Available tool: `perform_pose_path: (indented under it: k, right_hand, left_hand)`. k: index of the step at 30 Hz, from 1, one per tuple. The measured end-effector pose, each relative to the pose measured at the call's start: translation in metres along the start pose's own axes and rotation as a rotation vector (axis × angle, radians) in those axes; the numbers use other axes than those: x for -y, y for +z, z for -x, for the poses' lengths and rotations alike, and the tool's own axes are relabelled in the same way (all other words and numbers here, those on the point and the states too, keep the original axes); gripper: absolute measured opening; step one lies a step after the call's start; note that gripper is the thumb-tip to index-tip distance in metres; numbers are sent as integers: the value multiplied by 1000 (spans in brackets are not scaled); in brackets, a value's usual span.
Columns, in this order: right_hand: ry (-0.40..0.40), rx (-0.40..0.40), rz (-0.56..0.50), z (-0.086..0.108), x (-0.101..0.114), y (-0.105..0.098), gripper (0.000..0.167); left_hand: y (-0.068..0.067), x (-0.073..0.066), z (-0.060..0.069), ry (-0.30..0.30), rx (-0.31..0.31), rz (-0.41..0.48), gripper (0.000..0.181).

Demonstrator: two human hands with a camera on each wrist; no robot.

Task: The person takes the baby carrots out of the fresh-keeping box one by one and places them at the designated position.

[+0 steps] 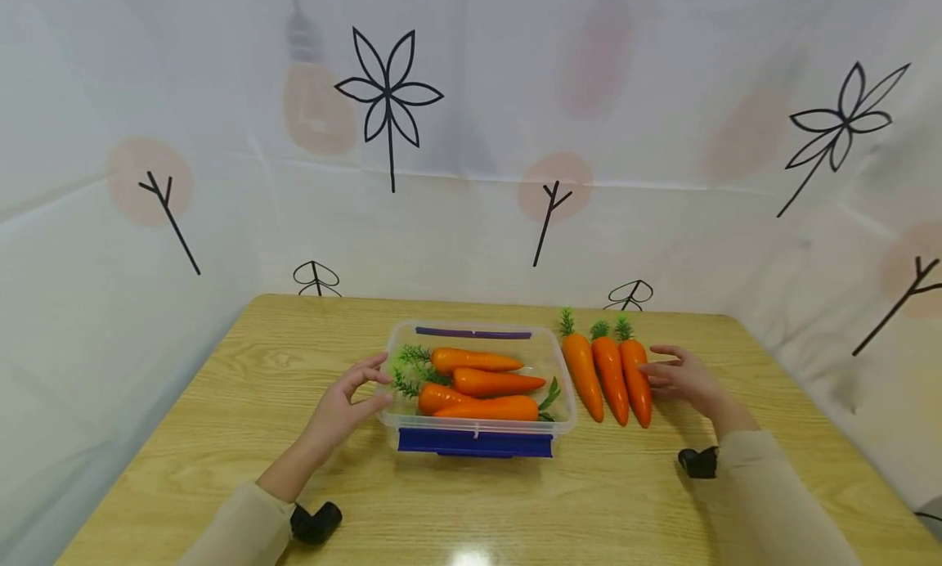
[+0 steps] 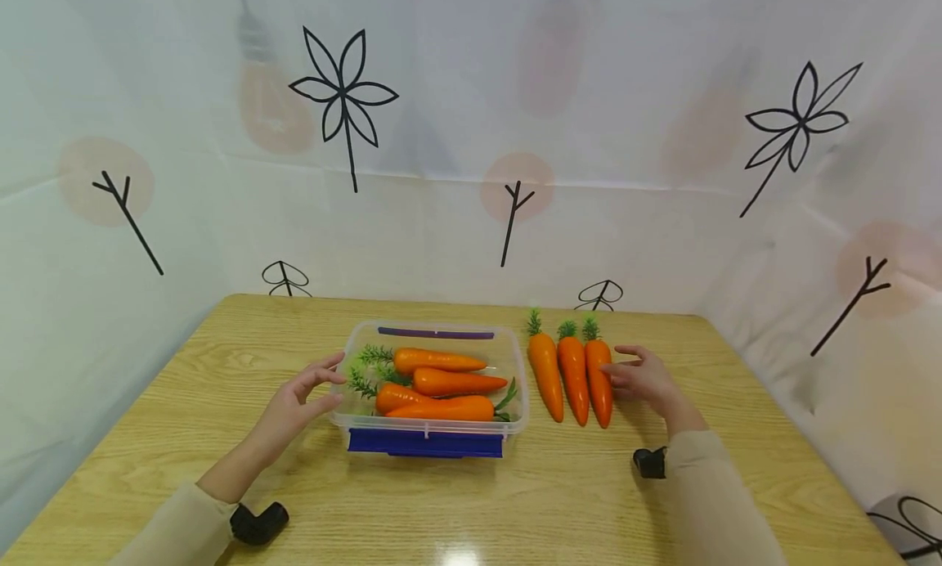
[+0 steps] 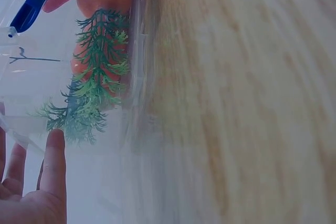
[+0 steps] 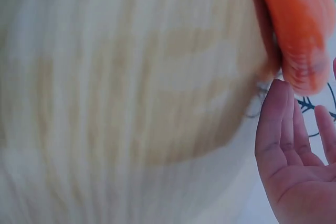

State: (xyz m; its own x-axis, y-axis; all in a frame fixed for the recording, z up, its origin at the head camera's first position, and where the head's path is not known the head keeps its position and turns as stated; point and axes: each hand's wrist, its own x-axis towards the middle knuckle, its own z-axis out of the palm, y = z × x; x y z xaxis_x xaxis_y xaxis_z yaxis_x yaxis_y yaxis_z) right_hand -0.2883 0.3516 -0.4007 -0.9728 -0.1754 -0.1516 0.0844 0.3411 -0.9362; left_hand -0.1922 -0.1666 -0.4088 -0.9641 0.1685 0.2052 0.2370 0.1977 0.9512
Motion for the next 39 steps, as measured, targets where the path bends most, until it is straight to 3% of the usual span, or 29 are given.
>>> perform_pose_path:
  k: [6, 18, 39]
  right_hand:
    - [-48, -13, 104, 3, 9, -9, 63]
    - [-131, -11, 219, 12, 46, -11, 62]
    - [-231, 85, 332, 18, 106, 20, 53]
  left_hand:
    - [0, 0, 0, -2, -3, -3, 21]
    - [0, 0, 1, -19, 0, -10, 23]
    - [1, 0, 0, -11, 0, -11, 22]
